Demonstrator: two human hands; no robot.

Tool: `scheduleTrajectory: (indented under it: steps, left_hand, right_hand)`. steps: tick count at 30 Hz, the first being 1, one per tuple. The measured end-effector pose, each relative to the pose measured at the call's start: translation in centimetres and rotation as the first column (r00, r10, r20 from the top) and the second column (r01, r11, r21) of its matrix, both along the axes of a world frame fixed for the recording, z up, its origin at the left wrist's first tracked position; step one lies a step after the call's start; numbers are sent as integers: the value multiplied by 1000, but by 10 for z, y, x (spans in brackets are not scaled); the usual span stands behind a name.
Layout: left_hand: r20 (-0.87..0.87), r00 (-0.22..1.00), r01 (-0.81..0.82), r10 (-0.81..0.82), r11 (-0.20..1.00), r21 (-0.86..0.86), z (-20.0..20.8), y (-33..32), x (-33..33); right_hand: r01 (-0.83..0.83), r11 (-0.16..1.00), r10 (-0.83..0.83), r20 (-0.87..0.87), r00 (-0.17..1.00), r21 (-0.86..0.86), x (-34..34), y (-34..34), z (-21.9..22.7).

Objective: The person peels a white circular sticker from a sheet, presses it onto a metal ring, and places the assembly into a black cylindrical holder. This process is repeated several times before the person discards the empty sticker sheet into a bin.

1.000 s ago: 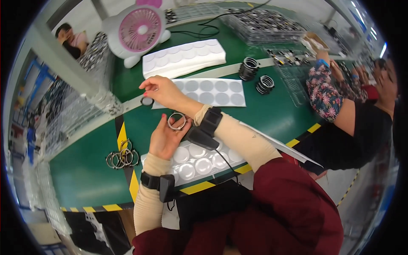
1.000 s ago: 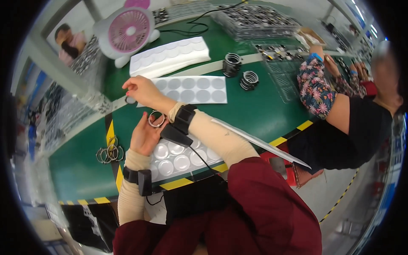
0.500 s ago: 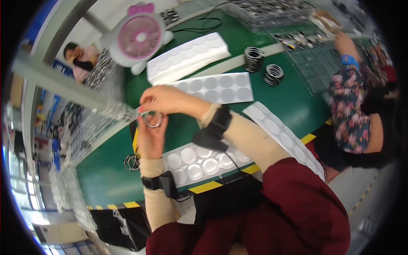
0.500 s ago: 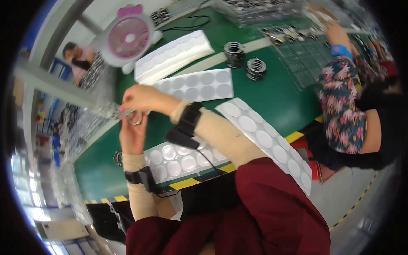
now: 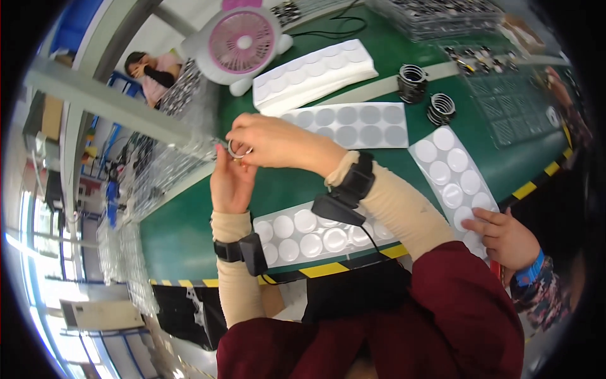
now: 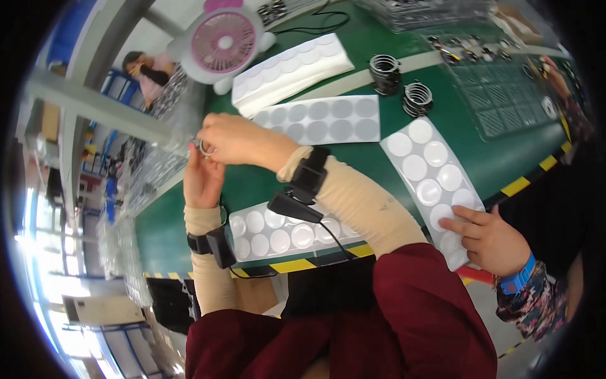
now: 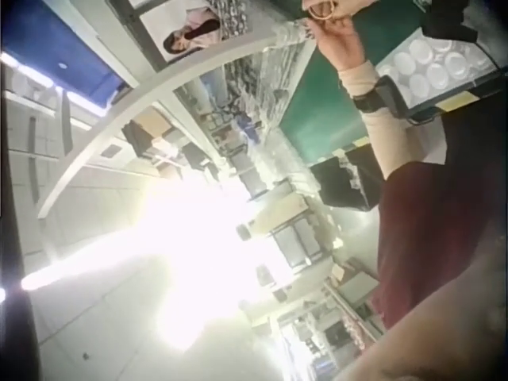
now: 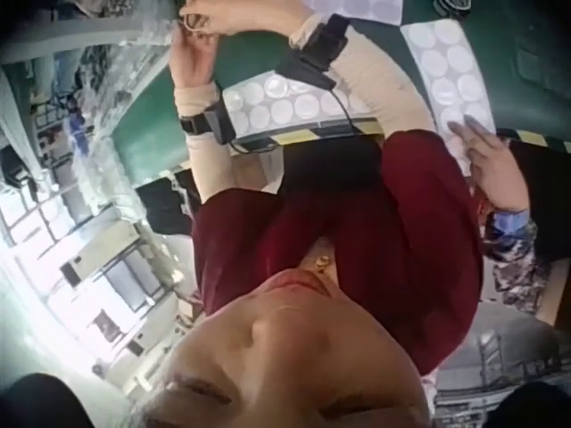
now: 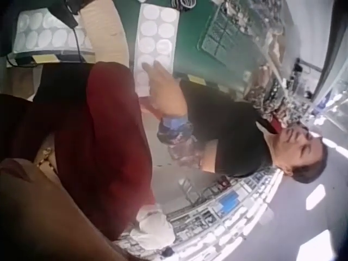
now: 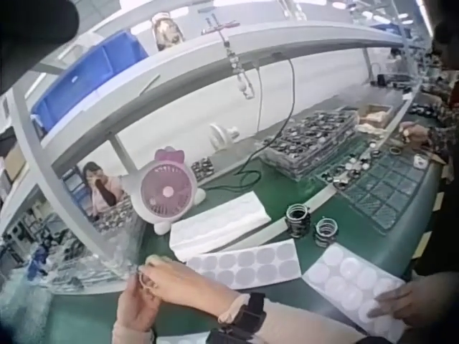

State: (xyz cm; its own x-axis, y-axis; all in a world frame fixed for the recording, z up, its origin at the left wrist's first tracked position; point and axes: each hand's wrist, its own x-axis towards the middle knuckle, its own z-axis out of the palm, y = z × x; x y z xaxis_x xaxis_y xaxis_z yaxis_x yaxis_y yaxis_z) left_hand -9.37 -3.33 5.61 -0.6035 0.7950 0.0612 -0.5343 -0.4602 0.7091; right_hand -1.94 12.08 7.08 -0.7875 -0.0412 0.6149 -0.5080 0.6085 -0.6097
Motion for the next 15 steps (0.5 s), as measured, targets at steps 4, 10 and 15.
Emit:
scheduleTrajectory:
  steps: [4,10,15]
  left_hand:
    - [-538,839,-323,83,871,-369,-12,1,2]
    - [-892,-304,-755,-335,656,11,-37,7,12]
    - [-929,307,-719,-205,590,-367,-27,5,-10]
  right_hand:
    - [188,982,-189,-198,962,-26,4,11,7]
    - [208,964,-239,-186,953,-167,11,21,27]
    - [165,919,-219,-117,969,-359,23,30,42]
